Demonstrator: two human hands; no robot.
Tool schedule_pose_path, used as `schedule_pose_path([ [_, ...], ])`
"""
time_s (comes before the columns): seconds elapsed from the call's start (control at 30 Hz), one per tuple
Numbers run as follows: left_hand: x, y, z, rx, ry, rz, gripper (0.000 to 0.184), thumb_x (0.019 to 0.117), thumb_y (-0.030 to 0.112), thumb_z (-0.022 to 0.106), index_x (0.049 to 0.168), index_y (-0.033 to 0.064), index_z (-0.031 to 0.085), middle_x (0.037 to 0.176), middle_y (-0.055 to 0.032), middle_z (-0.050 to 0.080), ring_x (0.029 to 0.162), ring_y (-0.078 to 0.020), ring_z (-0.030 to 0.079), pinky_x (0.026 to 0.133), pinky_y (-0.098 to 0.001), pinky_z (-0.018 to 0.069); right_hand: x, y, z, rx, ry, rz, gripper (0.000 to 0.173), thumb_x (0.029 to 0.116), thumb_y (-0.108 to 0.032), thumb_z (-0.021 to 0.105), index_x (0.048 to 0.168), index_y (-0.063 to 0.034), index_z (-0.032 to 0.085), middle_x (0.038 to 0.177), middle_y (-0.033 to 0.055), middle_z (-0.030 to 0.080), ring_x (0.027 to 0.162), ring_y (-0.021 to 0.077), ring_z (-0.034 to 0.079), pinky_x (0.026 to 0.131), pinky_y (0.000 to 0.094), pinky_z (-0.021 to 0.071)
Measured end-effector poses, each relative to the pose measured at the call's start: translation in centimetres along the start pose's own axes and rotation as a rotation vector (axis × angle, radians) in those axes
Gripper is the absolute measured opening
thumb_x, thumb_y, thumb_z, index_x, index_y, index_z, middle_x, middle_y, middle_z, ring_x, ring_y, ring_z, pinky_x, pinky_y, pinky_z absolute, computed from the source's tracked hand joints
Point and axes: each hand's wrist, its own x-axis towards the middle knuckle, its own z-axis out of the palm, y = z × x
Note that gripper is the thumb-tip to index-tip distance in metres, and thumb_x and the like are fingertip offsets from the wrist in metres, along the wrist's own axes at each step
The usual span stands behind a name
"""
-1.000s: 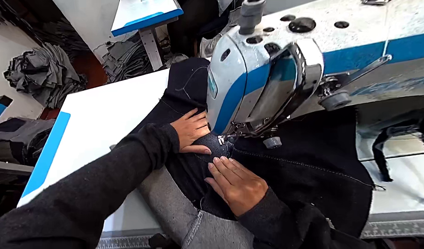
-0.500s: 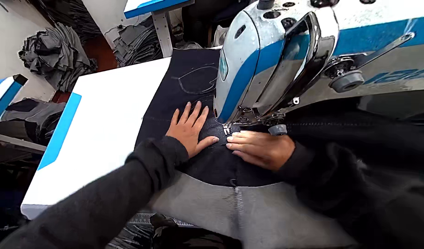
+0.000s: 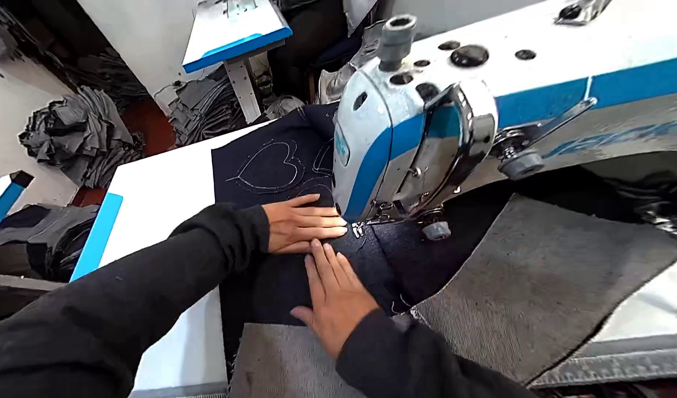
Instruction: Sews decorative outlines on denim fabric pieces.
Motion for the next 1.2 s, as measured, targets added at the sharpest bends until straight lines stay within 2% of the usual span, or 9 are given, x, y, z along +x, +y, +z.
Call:
schedule_pose_path([
  [0.07, -0.5, 0.5, 1.1, -0.055, 0.015, -0.063, 0.055, 0.1094, 0.039, 0.029, 0.146, 0.0084, 0.056, 0.15, -0.0094, 0.057, 0.146, -0.0268, 0.045, 0.123, -0.0543, 0.0275, -1.0, 0.8, 0.7, -0.106, 0.056, -0.065, 0.085, 0.0976, -0.062, 0.044, 0.138, 0.0113, 0.057, 0.151, 0.0294, 0.049, 0.14, 0.0417, 0.05, 0.114, 0.0523, 0.0418],
  [0.17, -0.3, 5.5, 2.3, -0.031, 0.049, -0.379, 0.061, 0.1075, 0.043, 0.026, 0.15, 0.0068, 0.051, 0.158, -0.0102, 0.047, 0.151, -0.0254, 0.037, 0.124, -0.0573, 0.0236, -2.2, 3.3, -0.2, -0.098, 0.154, -0.194, 0.071, 0.1002, -0.055, 0.041, 0.126, 0.0057, 0.067, 0.137, 0.023, 0.064, 0.129, 0.0365, 0.062, 0.107, 0.0498, 0.0497],
  [0.27, 2.3, 11.5, 3.0, 0.016, 0.064, -0.767, 0.062, 0.1048, 0.042, 0.037, 0.154, 0.0039, 0.045, 0.163, -0.0134, 0.039, 0.153, -0.0273, 0.033, 0.122, -0.0611, 0.0231, -2.1, 7.1, -2.3, -0.009, 0.187, -0.326, 0.044, 0.095, -0.035, 0.047, 0.109, -0.0027, 0.074, 0.122, 0.0136, 0.074, 0.117, 0.0282, 0.07, 0.1, 0.0447, 0.0549],
  [0.4, 6.8, 16.5, 4.8, 0.046, 0.215, -1.072, 0.068, 0.0983, 0.042, 0.058, 0.148, -0.003, 0.049, 0.158, -0.0258, 0.042, 0.149, -0.0421, 0.037, 0.116, -0.0688, 0.0272, -0.7, 12.5, -4.4, 0.085, 0.165, -0.566, 0.034, 0.0933, -0.018, 0.044, 0.099, -0.0065, 0.076, 0.115, 0.0076, 0.077, 0.113, 0.0235, 0.072, 0.101, 0.0404, 0.0541],
  [0.47, 8.1, 17.7, 4.2, -0.052, 0.126, -1.145, 0.072, 0.1036, 0.047, 0.046, 0.155, -0.0037, 0.038, 0.164, -0.0266, 0.028, 0.155, -0.0433, 0.021, 0.12, -0.0691, 0.0162, 0.1, 14.5, -5.4, 0.1, 0.1, -0.665, 0.033, 0.0936, -0.015, 0.044, 0.1, -0.0067, 0.075, 0.116, 0.0077, 0.076, 0.115, 0.0238, 0.071, 0.103, 0.0414, 0.0535],
  [0.6, 8.2, 18.2, 2.2, -0.201, -0.043, -1.164, 0.078, 0.1051, 0.055, 0.037, 0.16, 0.0009, 0.029, 0.169, -0.0219, 0.017, 0.158, -0.0411, 0.009, 0.123, -0.0658, 0.0103, -0.4, 13.4, -8.2, -0.001, 0.004, -0.611, 0.035, 0.0938, -0.02, 0.043, 0.096, -0.0079, 0.076, 0.107, 0.0067, 0.078, 0.107, 0.0255, 0.074, 0.096, 0.0489, 0.0569],
  [0.7, 6.3, 17.0, 1.7, -0.109, 0.041, -1.01, 0.057, 0.1062, 0.044, 0.044, 0.149, 0.0073, 0.052, 0.159, -0.0156, 0.044, 0.152, -0.0363, 0.033, 0.119, -0.064, 0.0281, -3.9, 8.1, -7.3, 0.033, 0.064, -0.353, 0.036, 0.0989, -0.02, 0.043, 0.109, -0.0051, 0.075, 0.115, 0.0112, 0.076, 0.111, 0.0289, 0.073, 0.094, 0.0478, 0.0589],
  [0.83, 3.0, 15.3, 3.7, -0.013, 0.078, -0.749, 0.061, 0.1075, 0.047, 0.032, 0.156, 0.0118, 0.044, 0.164, -0.0095, 0.037, 0.155, -0.026, 0.029, 0.122, -0.065, 0.0183, -7.3, 5.7, -2.5, -0.018, 0.199, -0.24, 0.036, 0.1028, -0.021, 0.049, 0.123, 0.0014, 0.069, 0.128, 0.0189, 0.07, 0.122, 0.0336, 0.067, 0.105, 0.042, 0.0524],
  [1.2, 5.5, 13.9, 4.3, 0.036, 0.141, -0.949, 0.066, 0.106, 0.05, 0.037, 0.156, 0.0068, 0.042, 0.163, -0.0145, 0.039, 0.154, -0.0294, 0.031, 0.121, -0.0669, 0.0177, -4.5, 10.5, -2.5, 0.032, 0.23, -0.287, 0.035, 0.1036, -0.019, 0.047, 0.12, -0.003, 0.074, 0.128, 0.0137, 0.072, 0.123, 0.0307, 0.067, 0.104, 0.0411, 0.0537],
])
